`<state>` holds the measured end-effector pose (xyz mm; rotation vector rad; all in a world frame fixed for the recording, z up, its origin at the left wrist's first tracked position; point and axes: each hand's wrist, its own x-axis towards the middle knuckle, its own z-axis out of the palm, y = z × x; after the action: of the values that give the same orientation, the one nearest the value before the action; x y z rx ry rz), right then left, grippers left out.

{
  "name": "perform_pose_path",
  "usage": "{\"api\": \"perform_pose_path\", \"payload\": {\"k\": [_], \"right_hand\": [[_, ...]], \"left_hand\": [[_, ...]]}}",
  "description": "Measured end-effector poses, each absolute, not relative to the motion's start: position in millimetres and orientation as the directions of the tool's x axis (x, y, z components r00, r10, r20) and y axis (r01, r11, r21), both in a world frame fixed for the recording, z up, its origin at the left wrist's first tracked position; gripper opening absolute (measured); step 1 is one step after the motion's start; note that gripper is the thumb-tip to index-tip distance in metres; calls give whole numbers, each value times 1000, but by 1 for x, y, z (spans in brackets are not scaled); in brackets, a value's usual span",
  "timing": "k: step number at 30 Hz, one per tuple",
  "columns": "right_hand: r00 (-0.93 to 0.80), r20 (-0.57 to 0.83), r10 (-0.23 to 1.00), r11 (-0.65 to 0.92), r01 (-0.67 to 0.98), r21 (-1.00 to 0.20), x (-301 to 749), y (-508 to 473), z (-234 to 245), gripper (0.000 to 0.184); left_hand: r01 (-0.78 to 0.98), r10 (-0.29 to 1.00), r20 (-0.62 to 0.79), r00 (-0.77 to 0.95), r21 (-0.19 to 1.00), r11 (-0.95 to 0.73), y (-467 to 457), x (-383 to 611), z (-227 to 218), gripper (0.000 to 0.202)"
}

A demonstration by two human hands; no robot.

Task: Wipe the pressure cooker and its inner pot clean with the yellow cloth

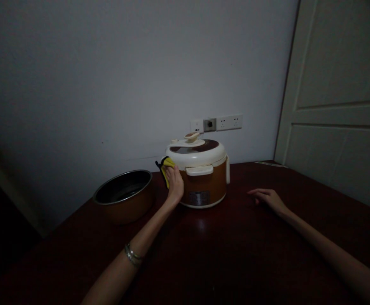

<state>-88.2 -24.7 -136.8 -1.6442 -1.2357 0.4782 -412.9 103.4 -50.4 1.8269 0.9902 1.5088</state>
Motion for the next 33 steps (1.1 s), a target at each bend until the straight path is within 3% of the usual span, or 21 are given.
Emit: {"api": "perform_pose_path", "payload": {"k": [3, 5, 7, 10, 12, 14, 16, 19, 21, 27, 33], "right_hand": [[402, 243, 883, 12, 498, -867, -86, -24, -139, 41], [400, 235, 886, 4, 500, -866, -84, -23, -141, 41], [401, 225, 888, -5, 498, -867, -83, -22, -142, 42], [398, 230, 888, 6, 491, -871, -84, -22, -143, 42], [399, 234, 887, 8, 491, -871, -85, -22, -142, 41], [398, 232, 888, 7, 492, -871, -86, -22, -141, 41], [401, 229, 887, 2, 492, -871, -87, -22, -141, 41], [396, 223, 891, 0, 490, -871, -86, -22, -142, 41], [378, 231, 897, 17, 492, -870, -84, -22, -143, 41], [385, 227, 895, 7, 495, -869, -86, -21, -141, 41], [384, 241, 891, 21, 496, -868, -88, -22, -140, 41]], "left_hand": [[390, 615, 762, 202, 513, -764, 91, -413, -28, 64], [431, 494, 801, 338, 335, -838, 95, -416, -10, 59], [435, 496, 789, 363, 327, -839, 108, -420, 5, 56], [402, 604, 749, 273, 482, -779, 126, -425, 11, 61], [384, 619, 746, 245, 512, -769, 126, -426, 5, 63], [400, 540, 784, 306, 409, -820, 113, -426, -5, 61], [410, 401, 800, 447, 215, -886, 94, -426, -12, 60], [353, 250, 733, 632, 14, -935, 80, -431, -12, 57], [335, 244, 711, 659, 13, -942, 87, -438, -6, 54], [355, 369, 750, 549, 191, -915, 128, -449, 14, 53], [242, 221, 634, 741, 55, -969, 75, -409, 33, 50]]}}
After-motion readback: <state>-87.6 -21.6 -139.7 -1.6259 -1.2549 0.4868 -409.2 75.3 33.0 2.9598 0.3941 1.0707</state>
